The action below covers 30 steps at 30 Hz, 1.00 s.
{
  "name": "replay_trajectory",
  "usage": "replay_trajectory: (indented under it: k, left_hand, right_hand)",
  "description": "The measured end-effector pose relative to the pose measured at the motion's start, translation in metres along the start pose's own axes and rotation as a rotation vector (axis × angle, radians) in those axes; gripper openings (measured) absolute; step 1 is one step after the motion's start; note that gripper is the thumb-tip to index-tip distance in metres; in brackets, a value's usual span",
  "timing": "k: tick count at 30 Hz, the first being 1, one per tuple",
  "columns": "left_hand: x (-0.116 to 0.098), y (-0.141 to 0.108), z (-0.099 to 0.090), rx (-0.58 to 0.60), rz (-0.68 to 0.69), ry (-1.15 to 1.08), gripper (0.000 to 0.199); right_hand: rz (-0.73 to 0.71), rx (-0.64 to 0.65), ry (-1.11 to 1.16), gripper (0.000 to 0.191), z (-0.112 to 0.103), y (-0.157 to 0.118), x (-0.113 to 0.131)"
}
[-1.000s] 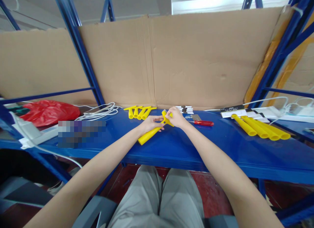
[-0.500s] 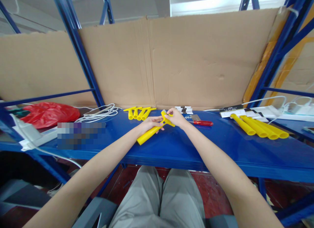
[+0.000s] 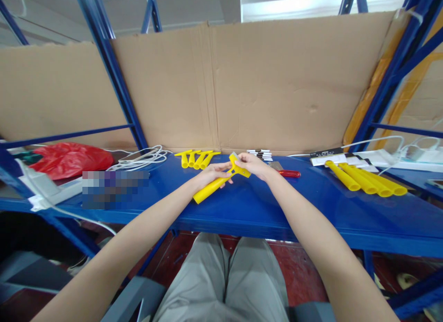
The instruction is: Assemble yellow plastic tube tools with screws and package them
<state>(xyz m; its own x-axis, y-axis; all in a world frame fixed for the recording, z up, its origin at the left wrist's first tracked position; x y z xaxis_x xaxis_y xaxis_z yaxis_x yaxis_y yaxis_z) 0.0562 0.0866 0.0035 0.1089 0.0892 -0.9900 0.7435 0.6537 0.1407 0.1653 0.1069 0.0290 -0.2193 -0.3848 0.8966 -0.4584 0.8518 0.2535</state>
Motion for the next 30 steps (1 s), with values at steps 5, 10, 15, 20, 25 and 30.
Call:
replay_trajectory:
  k: [5,10,15,20,25,30]
  left_hand:
    - [0.0004,-0.0013,0.0028,0.012,-0.012,0.026,0.05]
    - [0.0035,0.0,-0.001,0.0,-0.012,0.045,0.049]
    - [0.0031,0.0008,-0.0034,-0.009,-0.005,0.058,0.052]
    - [0.0,0.001,-0.0033,-0.02,0.011,0.064,0.054]
    - [0.0024,0.0025,-0.0048,-0.027,0.017,0.07,0.055]
    - [0.0051,0.0033,-0.0059,-0.02,0.009,0.067,0.054]
  right_hand:
    - [-0.02,0.019,-0.011,0.031,-0.0002,-0.0006,0.0013]
    - [-0.035,0.01,-0.017,0.032,0.0008,-0.0004,0.005]
    - [-0.024,-0.01,-0.007,0.029,0.0011,0.0,0.0046]
    - [-0.032,0.003,0.048,0.029,0.0019,-0.0008,0.0045]
    - [-0.036,0.006,0.074,0.029,0.0024,-0.0024,0.0059]
    - [-0.039,0.022,0.071,0.028,0.004,-0.0034,0.0064]
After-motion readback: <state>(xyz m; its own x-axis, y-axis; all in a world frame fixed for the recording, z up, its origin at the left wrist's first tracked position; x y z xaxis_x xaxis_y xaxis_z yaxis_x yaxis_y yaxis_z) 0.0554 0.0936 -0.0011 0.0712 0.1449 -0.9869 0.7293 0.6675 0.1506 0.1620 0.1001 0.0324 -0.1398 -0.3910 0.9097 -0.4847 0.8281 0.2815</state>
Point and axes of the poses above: each hand's wrist, its own y-axis towards the middle knuckle, its own z-axis out of the palm, x = y × z, the point moved 9 cm from there along y, towards the middle knuckle, and after that the axes turned 9 degrees about x, right-handed, at the moved point
